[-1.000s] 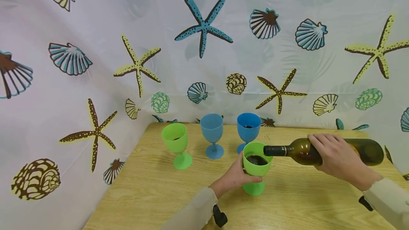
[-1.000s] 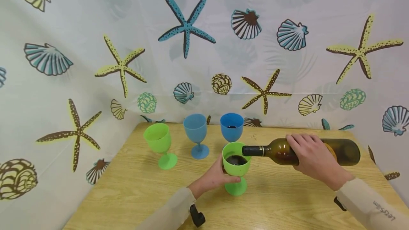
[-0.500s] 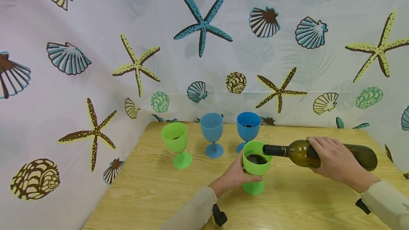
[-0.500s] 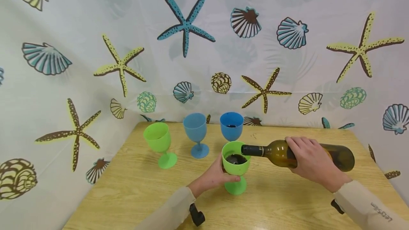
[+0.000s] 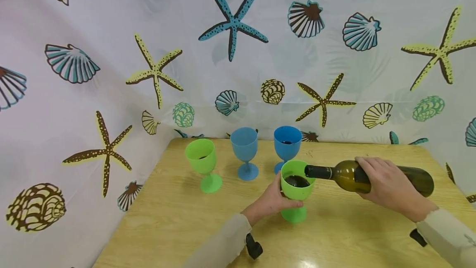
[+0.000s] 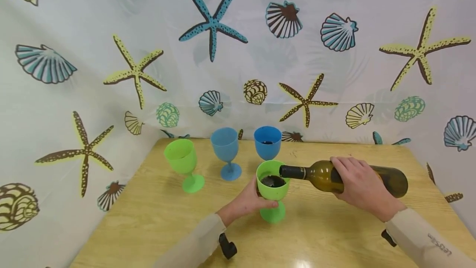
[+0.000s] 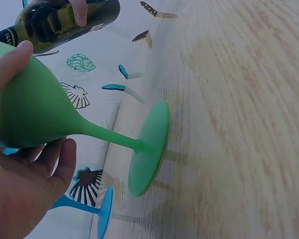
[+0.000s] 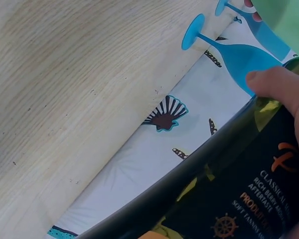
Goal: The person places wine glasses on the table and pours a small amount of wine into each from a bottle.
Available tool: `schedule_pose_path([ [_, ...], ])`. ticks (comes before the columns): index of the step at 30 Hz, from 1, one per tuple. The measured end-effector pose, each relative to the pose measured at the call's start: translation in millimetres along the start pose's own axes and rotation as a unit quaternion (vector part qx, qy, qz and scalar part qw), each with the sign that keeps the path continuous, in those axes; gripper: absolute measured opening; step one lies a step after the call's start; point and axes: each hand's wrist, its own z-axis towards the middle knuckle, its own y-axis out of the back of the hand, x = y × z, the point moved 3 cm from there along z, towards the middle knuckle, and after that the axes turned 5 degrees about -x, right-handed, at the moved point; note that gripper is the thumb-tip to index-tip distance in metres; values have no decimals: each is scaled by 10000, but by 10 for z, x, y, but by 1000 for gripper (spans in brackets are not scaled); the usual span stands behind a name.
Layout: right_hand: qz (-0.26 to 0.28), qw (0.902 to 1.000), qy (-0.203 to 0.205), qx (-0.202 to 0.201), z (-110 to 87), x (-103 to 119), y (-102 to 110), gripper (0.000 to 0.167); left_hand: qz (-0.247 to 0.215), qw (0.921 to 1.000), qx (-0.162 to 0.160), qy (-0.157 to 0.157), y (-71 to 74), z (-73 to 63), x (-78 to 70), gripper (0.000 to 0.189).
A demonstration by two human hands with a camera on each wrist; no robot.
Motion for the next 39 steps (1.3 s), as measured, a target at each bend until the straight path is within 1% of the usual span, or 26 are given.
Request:
schedule_pose_path([
  [5, 63, 9999, -114, -25, -69, -48, -4, 95, 51, 10000, -34, -3, 27, 2, -20, 84],
  [8, 192, 9993, -310, -111, -137, -71, 0, 94, 57, 10000, -32, -22, 25, -3, -19, 83],
  [10, 334, 9975, -578, -248, -169, -77, 9, 99, 36, 10000, -22, -32, 22, -10, -18, 84],
  [11, 444, 9956, -762, -310, -180, -79, 14, 98, 27, 10000, -15, -24, 22, -14, -15, 84],
  [13, 698, 9892, -1218, -431, -197, -82, 23, 93, 13, 10000, -4, -14, 22, -24, -14, 84],
  [14, 876, 9839, -1466, -516, -202, -84, 26, 91, 2, 10000, 1, -10, 22, -29, -18, 84],
  [16, 1225, 9700, -2001, -640, -208, -94, 27, 92, 3, 10000, -10, 25, 25, -33, -21, 84],
  [20, 1739, 9352, -2937, -944, -205, -154, 4, 88, 48, 9999, -104, 103, 33, -27, -31, 86],
  [23, 1955, 9061, -3624, -975, -197, -218, -38, 88, 83, 9997, -160, 143, 31, -24, -34, 86],
  [25, 2148, 8836, -4050, -955, -192, -260, -77, 87, 79, 9997, -192, 154, 24, -20, -35, 86],
  [28, 2426, 8493, -4564, -1078, -171, -322, -154, 87, 12, 9997, -213, 116, 15, -2, -25, 85],
  [30, 2603, 8266, -4838, -1219, -137, -357, -216, 88, 13, 9997, -232, 84, 16, 7, -20, 86],
  [32, 2766, 8061, -5047, -1379, -85, -386, -278, 90, 7, 9997, -235, 43, 22, 14, -15, 86],
  [33, 2834, 7975, -5122, -1460, -54, -399, -312, 91, 28, 9997, -251, 20, 28, 15, -17, 85],
  [35, 2945, 7849, -5211, -1600, -21, -433, -378, 94, 11, 9997, -256, -4, 16, 26, -9, 85],
  [37, 3015, 7779, -5234, -1732, 12, -464, -447, 94, -23, 9997, -260, -16, 4, 41, -2, 85],
  [39, 3018, 7738, -5264, -1819, 35, -494, -516, 95, -16, 9996, -266, -9, -9, 54, -1, 84],
])
